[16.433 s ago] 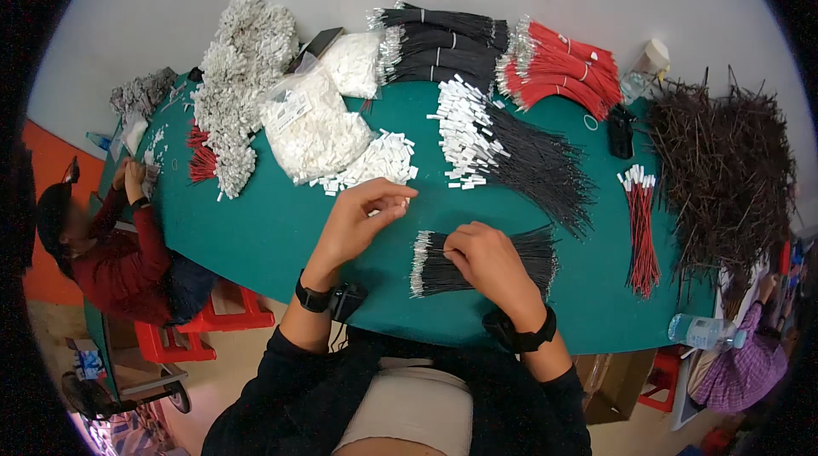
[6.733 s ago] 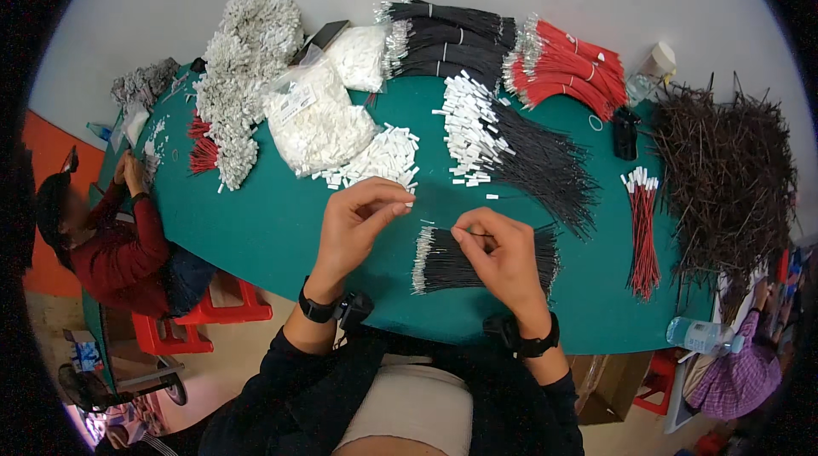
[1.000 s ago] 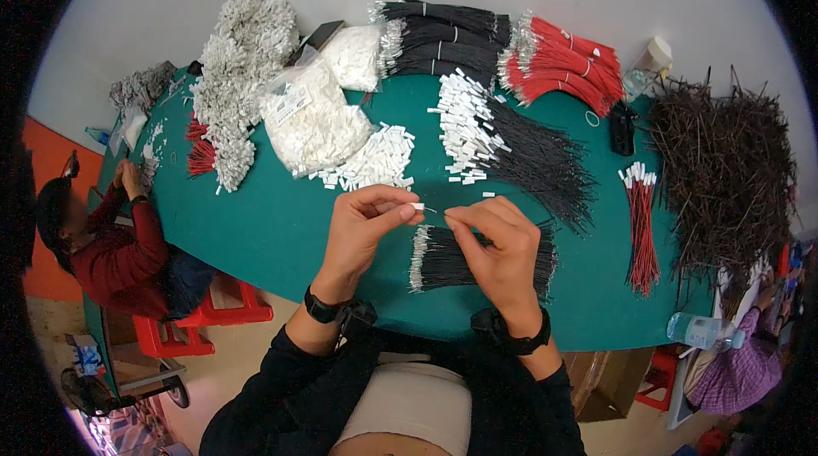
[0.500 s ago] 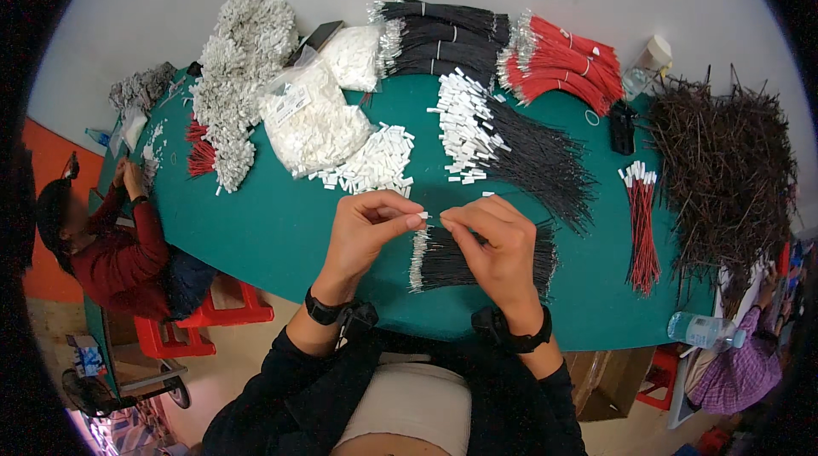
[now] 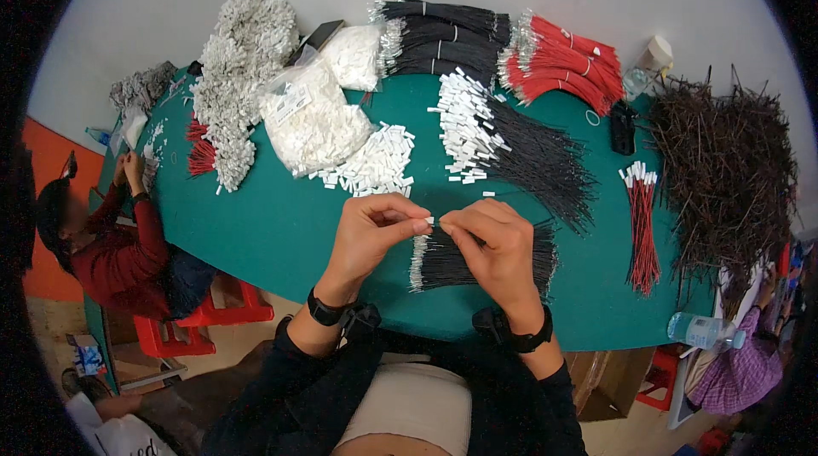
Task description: The recorder is manually attaching small white plastic connectors to the ends of black wires at an assembly workbench.
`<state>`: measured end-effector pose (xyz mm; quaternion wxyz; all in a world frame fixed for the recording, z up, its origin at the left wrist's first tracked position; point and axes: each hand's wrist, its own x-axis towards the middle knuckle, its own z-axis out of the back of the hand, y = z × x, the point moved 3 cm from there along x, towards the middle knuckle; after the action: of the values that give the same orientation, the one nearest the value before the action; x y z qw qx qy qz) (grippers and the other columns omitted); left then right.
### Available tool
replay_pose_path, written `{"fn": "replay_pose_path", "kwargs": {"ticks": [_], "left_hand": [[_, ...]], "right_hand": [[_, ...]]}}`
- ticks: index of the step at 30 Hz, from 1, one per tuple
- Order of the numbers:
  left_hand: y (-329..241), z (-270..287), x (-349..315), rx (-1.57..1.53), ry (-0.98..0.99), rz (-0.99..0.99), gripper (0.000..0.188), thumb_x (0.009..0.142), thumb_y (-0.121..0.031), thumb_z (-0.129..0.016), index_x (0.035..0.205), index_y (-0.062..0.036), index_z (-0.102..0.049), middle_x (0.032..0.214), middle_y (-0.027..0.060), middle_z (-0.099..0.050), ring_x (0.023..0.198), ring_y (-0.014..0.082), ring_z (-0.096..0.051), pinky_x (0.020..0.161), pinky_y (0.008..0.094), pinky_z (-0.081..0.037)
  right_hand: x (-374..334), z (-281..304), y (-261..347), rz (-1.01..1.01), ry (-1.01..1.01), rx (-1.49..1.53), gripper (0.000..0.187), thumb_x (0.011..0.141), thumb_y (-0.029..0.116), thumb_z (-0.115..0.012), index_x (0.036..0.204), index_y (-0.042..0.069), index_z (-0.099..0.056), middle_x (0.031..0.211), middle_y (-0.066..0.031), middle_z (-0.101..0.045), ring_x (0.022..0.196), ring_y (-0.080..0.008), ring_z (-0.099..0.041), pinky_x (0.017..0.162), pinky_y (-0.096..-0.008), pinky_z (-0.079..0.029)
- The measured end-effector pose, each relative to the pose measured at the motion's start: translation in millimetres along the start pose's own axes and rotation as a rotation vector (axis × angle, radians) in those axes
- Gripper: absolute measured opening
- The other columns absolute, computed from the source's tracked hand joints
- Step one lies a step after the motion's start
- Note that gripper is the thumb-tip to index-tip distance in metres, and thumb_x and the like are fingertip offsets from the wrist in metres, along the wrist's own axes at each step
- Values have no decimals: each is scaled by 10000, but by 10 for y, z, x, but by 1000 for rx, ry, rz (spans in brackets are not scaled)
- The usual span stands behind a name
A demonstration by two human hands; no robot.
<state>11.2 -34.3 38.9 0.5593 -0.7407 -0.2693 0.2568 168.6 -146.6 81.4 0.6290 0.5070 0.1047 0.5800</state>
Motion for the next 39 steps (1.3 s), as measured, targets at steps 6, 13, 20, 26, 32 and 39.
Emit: {"fn": "replay_pose_path", "kwargs": {"ticks": [6,13,20,26,32,39], "left_hand": [[87,68,64,258,-15,38,135,913,5,-773,1045,27,-757,988,91,-774,875,115,-727,816,248,-573],[8,148,449,164,-71,-194,192,909,0,-760,1098,24,-739,1114,76,-758,1023,164,-709,907,285,-552],[-35,695,281,1110,-194,-431,110,767,-73,-843,840,-73,-761,907,101,-697,921,333,-610,842,421,-502],[146,629,216,1357,-135,-404,190,708,-74,-857,862,-119,-756,965,59,-648,979,302,-586,869,415,-474],[268,654,264,1430,-39,-393,262,690,-81,-863,921,-125,-746,998,50,-624,1006,294,-575,879,426,-470],[215,660,264,1379,-37,-380,283,677,-72,-866,925,-135,-747,1014,45,-621,1002,290,-574,878,426,-479]], "right_hand": [[15,48,-95,-44,181,-132,86,845,45,-768,930,35,-760,840,-105,-722,756,-292,-685,688,-384,-514],[301,292,-479,-83,76,-230,118,873,45,-731,986,16,-748,876,-134,-716,877,-361,-687,805,-436,-526],[186,265,-640,23,237,-366,160,794,72,-792,925,16,-719,977,-126,-712,971,-353,-650,857,-447,-516],[-125,-197,-458,-23,552,-233,122,796,60,-782,883,15,-709,852,-122,-657,870,-344,-641,798,-442,-529],[-197,-292,-457,-3,540,-253,93,808,60,-767,849,16,-696,834,-116,-649,849,-338,-634,771,-446,-531],[-215,-272,-437,-27,493,-219,70,821,41,-746,835,15,-683,823,-116,-642,843,-334,-629,755,-441,-524]]}}
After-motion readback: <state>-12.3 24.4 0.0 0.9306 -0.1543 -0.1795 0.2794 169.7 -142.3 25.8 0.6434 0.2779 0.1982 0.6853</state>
